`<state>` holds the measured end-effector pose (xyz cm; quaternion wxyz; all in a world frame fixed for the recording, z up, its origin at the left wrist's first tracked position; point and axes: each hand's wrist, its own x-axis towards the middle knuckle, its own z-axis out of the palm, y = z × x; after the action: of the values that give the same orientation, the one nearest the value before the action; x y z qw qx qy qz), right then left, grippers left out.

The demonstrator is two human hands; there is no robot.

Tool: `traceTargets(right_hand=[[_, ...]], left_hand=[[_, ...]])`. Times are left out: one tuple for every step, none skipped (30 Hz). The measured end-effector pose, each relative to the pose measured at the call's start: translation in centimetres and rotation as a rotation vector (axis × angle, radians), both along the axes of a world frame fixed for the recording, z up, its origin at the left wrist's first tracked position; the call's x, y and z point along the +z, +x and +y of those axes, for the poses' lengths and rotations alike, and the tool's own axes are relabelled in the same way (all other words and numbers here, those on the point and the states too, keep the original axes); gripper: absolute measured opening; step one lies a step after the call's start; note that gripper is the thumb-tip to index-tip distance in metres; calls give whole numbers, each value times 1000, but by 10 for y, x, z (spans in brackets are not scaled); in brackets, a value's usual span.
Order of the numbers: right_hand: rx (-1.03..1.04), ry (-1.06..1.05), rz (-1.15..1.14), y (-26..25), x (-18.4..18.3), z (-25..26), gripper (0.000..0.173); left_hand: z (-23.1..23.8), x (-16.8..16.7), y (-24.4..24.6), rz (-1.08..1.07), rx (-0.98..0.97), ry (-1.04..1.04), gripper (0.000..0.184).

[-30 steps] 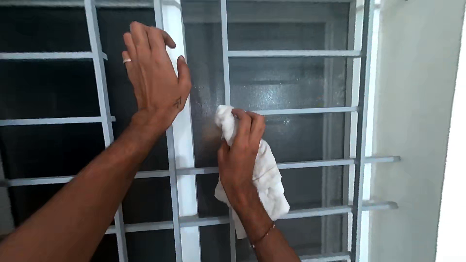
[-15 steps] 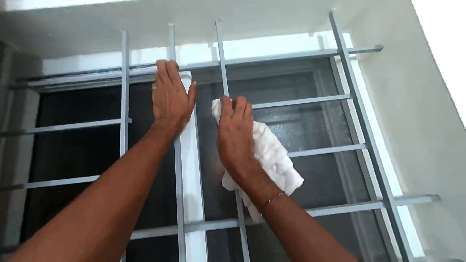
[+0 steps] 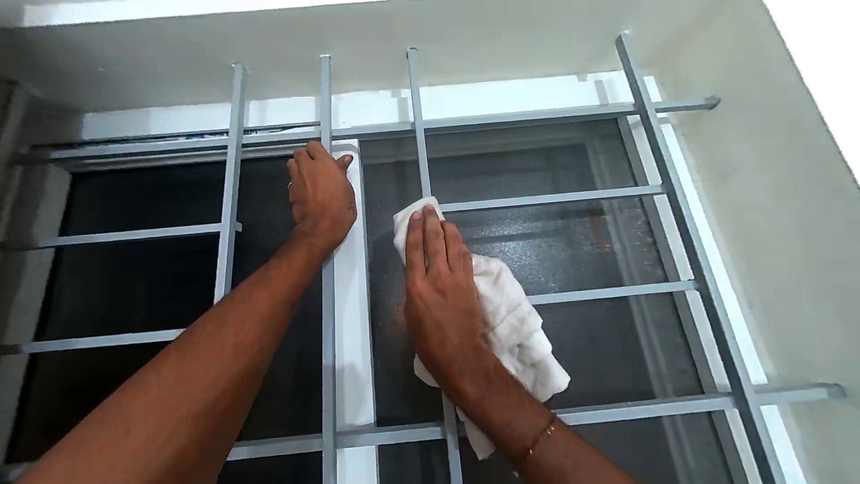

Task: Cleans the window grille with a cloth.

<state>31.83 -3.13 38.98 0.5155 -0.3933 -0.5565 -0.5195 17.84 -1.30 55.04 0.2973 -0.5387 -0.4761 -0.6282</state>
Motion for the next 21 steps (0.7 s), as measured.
traceTargets(right_hand=[[2,1,-15,2,5,-2,69],[-1,1,-28,3,11,-4,69],[-13,-13,-32,3,18,-6,70],[-38,-27,-24,1,29,-8,69],[-63,-39,-10,-2,40,-10,68],[-87,-42,10,-4,51,-10,65],[-121,-22,42,-7,64,-7,61],[-137,-5,67,-9,74,-5,58],[-148,3,85,-11,81,-4,55],[-167,-2,94,-13,86,-5,54],[-190,-14,96,-14,87,-6,54],[-208,-30,92,-16,85,-8,55],[-226,-35,79,-16,79,-9,55],[-239,-29,53,-15,67,-10,56],[-232,-26,16,-12,50,-12,59],[-183,-31,-29,-7,30,-15,66],[-163,-32,-59,-3,16,-17,72],[-166,-35,-79,-1,6,-17,75],[-176,-36,-97,1,1,-15,75],[-176,-35,-114,3,-1,-12,73],[-159,-28,-131,7,-1,-9,71]], left_hand=[[-2,-1,1,-10,-9,-9,57],[-3,-2,2,-27,-20,-22,55],[-5,-3,3,-47,-30,-40,55],[-6,-4,4,-64,-39,-53,54],[-6,-5,4,-73,-48,-63,55],[-7,-6,4,-73,-57,-64,54],[-7,-6,3,-71,-69,-61,53],[-7,-6,2,-68,-84,-58,52],[-5,-6,1,-63,-99,-56,52],[-3,-6,-1,-59,-112,-48,51],[-2,-5,-3,-52,-131,-36,51],[0,-5,-4,-41,-147,-27,50],[0,-6,-6,-30,-154,-25,49],[0,-7,-7,-21,-156,-27,49],[-1,-7,-7,-16,-151,-34,48],[-2,-7,-6,-16,-140,-43,48],[-3,-8,-5,-20,-125,-57,48],[-4,-7,-4,-23,-110,-72,49],[-5,-7,-3,-28,-101,-86,49],[-5,-7,-2,-31,-95,-93,48],[-6,-8,-3,-31,-97,-98,46]])
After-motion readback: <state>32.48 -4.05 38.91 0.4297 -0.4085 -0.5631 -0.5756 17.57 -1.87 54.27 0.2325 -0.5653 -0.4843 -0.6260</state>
